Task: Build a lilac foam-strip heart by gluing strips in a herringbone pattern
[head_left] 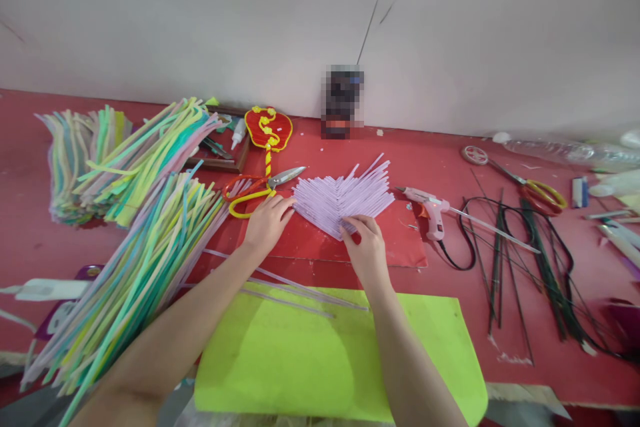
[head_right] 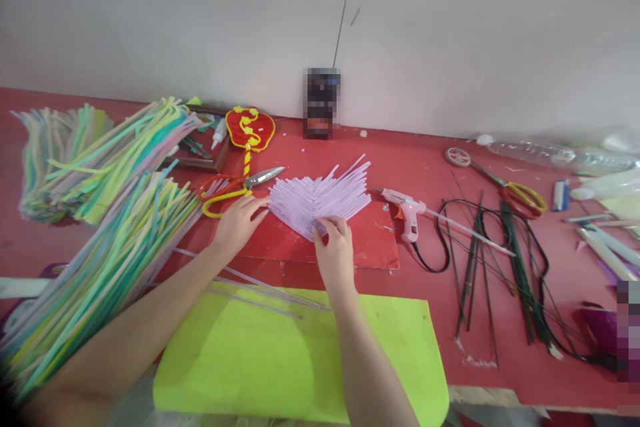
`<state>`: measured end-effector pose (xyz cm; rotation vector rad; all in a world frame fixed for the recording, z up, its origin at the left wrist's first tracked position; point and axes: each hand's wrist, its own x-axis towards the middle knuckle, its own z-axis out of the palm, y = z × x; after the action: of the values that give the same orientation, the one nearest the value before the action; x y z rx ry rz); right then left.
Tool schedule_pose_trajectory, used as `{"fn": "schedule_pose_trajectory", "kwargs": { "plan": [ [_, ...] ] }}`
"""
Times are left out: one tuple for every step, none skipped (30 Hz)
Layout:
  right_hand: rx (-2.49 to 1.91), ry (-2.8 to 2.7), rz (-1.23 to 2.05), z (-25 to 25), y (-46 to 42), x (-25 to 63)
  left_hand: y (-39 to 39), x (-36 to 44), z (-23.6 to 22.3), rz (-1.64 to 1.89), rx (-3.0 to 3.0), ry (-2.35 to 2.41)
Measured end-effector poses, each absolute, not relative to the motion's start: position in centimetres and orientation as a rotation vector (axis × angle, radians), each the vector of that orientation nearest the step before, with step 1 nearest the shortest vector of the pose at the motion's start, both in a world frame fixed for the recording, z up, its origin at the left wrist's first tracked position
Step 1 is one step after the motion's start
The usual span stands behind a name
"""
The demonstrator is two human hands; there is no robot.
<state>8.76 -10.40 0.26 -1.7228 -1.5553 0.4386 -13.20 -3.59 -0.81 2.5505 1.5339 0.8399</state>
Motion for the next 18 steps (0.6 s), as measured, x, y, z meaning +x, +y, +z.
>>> {"fn": "schedule_pose_trajectory", "kwargs": {
  "plan": [
    [-1.72,-1.557,0.438,0.21,-10.39,8.77,-3.61,-13.19,-0.78,0.839,2.55,1.533],
    [-1.717,-1.558,0.437,0.17,-10.37,8.79,-3.63,-13.17,-0.73,0.84,2.547,1.534],
    [-1.715,-1.558,0.435,0.14,-10.37,8.8,-3.66,-13.15,-0.65,0.842,2.547,1.534],
    [-1.714,-1.559,0.433,0.12,-10.36,8.8,-3.7,-13.13,-0.57,0.844,2.549,1.534],
    [-1.714,-1.559,0.432,0.1,-10.37,8.8,-3.73,-13.11,-0.48,0.847,2.553,1.537],
    [-1.714,-1.559,0.431,0.09,-10.37,8.8,-3.76,-13.08,-0.4,0.848,2.56,1.539],
    [-1.716,-1.557,0.432,0.09,-10.38,8.79,-3.78,-13.06,-0.34,0.849,2.566,1.54],
    [-1.717,-1.556,0.434,0.08,-10.39,8.78,-3.79,-13.04,-0.32,0.853,2.57,1.538],
    [-1.719,-1.555,0.437,0.08,-10.4,8.77,-3.79,-13.03,-0.34,0.859,2.57,1.535],
    [-1.719,-1.556,0.44,0.07,-10.41,8.77,-3.77,-13.03,-0.4,0.867,2.567,1.531],
    [-1.72,-1.556,0.442,0.06,-10.42,8.76,-3.75,-13.03,-0.49,0.877,2.562,1.523],
    [-1.72,-1.556,0.442,0.06,-10.42,8.76,-3.72,-13.04,-0.61,0.889,2.557,1.511],
    [-1.719,-1.555,0.442,0.07,-10.42,8.75,-3.69,-13.04,-0.73,0.902,2.551,1.495],
    [-1.717,-1.554,0.442,0.09,-10.42,8.75,-3.66,-13.05,-0.85,0.914,2.545,1.475],
    [-1.716,-1.553,0.44,0.12,-10.42,8.74,-3.64,-13.05,-0.94,0.926,2.539,1.456],
    [-1.716,-1.552,0.439,0.16,-10.42,8.73,-3.62,-13.05,-1.0,0.936,2.534,1.438],
    [-1.716,-1.552,0.438,0.19,-10.42,8.73,-3.61,-13.04,-1.03,0.942,2.533,1.421],
    [-1.717,-1.554,0.439,0.23,-10.41,8.72,-3.6,-13.03,-1.03,0.944,2.533,1.408]
  ]
}}
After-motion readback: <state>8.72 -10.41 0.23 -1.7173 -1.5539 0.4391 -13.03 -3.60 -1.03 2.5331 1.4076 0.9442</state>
